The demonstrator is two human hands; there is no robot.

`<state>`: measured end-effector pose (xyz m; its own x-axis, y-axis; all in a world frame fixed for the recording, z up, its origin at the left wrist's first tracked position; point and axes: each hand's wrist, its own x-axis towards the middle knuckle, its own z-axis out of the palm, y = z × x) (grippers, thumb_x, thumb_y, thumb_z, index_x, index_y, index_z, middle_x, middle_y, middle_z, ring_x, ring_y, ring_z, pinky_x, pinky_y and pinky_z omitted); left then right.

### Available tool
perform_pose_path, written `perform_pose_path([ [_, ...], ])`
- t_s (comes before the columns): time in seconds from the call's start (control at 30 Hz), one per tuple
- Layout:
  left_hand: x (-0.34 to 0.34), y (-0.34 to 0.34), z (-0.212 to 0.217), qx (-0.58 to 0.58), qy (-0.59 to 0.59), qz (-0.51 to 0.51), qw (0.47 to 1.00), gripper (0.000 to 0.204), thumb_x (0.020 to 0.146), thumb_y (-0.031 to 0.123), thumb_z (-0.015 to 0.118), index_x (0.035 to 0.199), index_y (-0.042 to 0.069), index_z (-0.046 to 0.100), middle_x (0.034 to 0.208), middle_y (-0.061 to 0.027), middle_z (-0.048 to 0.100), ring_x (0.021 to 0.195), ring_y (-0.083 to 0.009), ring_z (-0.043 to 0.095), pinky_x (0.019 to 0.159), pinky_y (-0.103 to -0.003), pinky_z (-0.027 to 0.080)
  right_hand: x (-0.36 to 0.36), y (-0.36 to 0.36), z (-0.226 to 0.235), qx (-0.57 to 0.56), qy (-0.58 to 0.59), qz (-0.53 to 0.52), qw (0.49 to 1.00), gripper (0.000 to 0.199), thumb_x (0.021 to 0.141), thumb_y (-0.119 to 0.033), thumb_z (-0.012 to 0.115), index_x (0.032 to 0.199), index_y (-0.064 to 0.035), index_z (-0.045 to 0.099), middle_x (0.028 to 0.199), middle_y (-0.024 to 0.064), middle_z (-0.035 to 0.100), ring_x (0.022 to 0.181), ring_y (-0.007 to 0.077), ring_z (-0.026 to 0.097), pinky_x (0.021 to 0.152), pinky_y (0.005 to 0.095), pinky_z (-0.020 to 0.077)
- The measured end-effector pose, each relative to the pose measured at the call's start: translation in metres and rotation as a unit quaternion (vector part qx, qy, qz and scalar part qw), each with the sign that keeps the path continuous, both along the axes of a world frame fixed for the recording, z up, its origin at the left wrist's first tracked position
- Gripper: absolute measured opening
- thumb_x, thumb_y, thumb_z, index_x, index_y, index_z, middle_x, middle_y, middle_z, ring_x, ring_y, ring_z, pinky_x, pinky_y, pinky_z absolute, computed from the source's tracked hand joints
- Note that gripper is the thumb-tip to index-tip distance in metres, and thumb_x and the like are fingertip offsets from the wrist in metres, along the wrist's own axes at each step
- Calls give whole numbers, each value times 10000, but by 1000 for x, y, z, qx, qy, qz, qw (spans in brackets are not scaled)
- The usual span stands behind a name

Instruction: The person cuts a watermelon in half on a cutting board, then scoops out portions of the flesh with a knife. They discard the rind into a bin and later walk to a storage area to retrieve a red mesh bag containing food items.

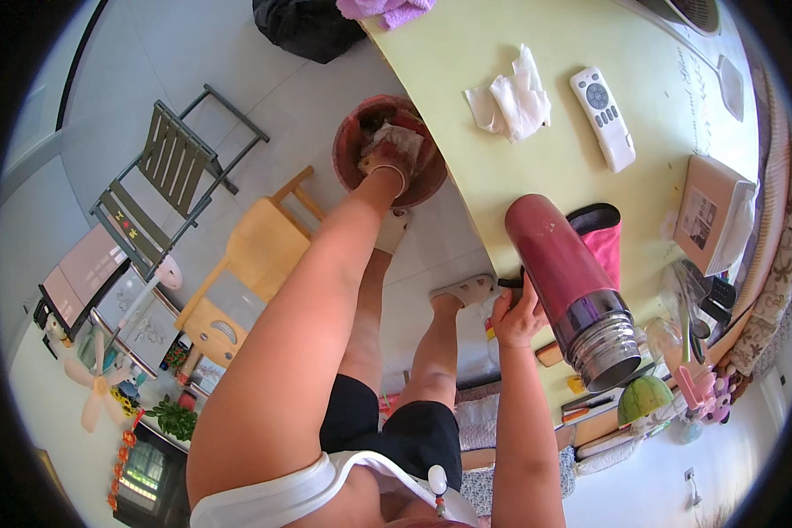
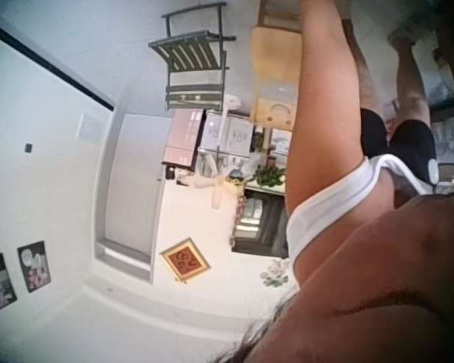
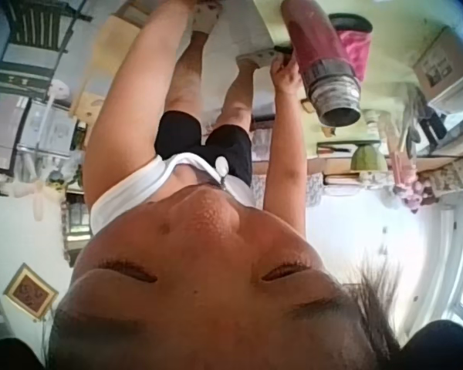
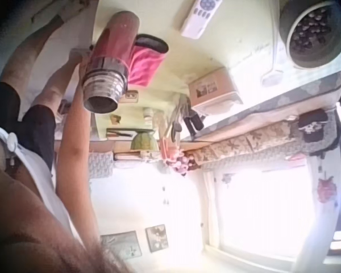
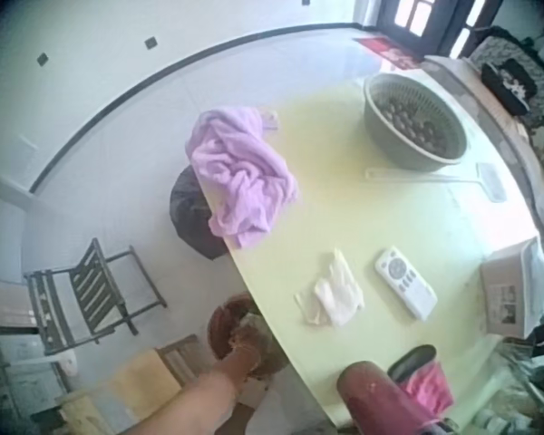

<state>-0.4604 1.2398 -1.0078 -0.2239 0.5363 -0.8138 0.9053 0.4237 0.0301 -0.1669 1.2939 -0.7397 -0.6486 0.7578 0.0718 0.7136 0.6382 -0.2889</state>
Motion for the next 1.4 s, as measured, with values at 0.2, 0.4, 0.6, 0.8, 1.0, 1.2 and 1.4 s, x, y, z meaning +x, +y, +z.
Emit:
perform_pose_path([
  [0.2, 29, 4, 101, 124, -42, -69, 989, 367, 816, 154, 581, 1179, 105, 601, 1201, -133, 582, 1190, -294, 505, 1004, -422, 372, 15, 0, -3, 27, -30, -12, 999, 466, 815, -193, 607, 1244, -18, 560, 1179, 208, 592, 1065, 422, 561, 947, 501, 408],
  [0.4, 27, -20, 166, 344, -103, 80, 930, 244, 720, 86, 627, 960, 44, 606, 967, -158, 594, 988, -336, 564, 873, -441, 421, 17, -4, -9, 7, -20, -17, 1000, 474, 810, -192, 613, 1250, -28, 555, 1185, 221, 587, 1086, 434, 553, 956, 502, 411],
  [0.6, 23, 6, 145, 288, -38, 149, 945, 285, 786, 122, 652, 1051, 18, 628, 1117, -197, 612, 1054, -347, 574, 884, -458, 448, 17, -6, -11, 21, -48, -11, 999, 488, 808, -198, 617, 1259, -27, 544, 1202, 224, 581, 1106, 440, 544, 972, 496, 406],
  [0.8, 3, -3, 131, 265, -317, 491, 767, 372, 853, 181, 668, 1121, -72, 620, 1050, -214, 670, 1002, -294, 649, 837, -386, 517, 17, -1, -11, -14, -19, -45, 999, 474, 797, -235, 612, 1226, -36, 578, 1175, 224, 596, 1081, 434, 560, 955, 498, 414],
  [1.0, -15, 29, 234, 164, -478, 753, 422, 526, 970, 390, 516, 1165, -97, 560, 1101, -240, 647, 1091, -322, 619, 935, -417, 492, 17, 3, -8, -43, -9, -42, 998, 503, 761, -263, 615, 1220, -60, 586, 1218, 197, 583, 1128, 407, 521, 993, 526, 350],
  [1.2, -12, 26, 284, 186, -619, 715, 267, 698, 985, 548, 306, 1236, -64, 528, 1254, -244, 574, 1229, -372, 515, 1053, -472, 395, 9, 10, 8, 10, 31, -23, 999, 432, 786, -241, 621, 1168, -43, 588, 1115, 201, 597, 1025, 411, 550, 870, 498, 433],
  [1.4, 5, 23, 316, 194, -684, 674, 203, 743, 983, 561, 266, 1331, -72, 435, 1373, -244, 471, 1321, -373, 410, 1119, -485, 310, 10, 7, 6, 5, 41, -54, 998, 427, 717, -180, 669, 1122, -71, 586, 1200, 134, 550, 1067, 349, 532, 912, 471, 427],
])
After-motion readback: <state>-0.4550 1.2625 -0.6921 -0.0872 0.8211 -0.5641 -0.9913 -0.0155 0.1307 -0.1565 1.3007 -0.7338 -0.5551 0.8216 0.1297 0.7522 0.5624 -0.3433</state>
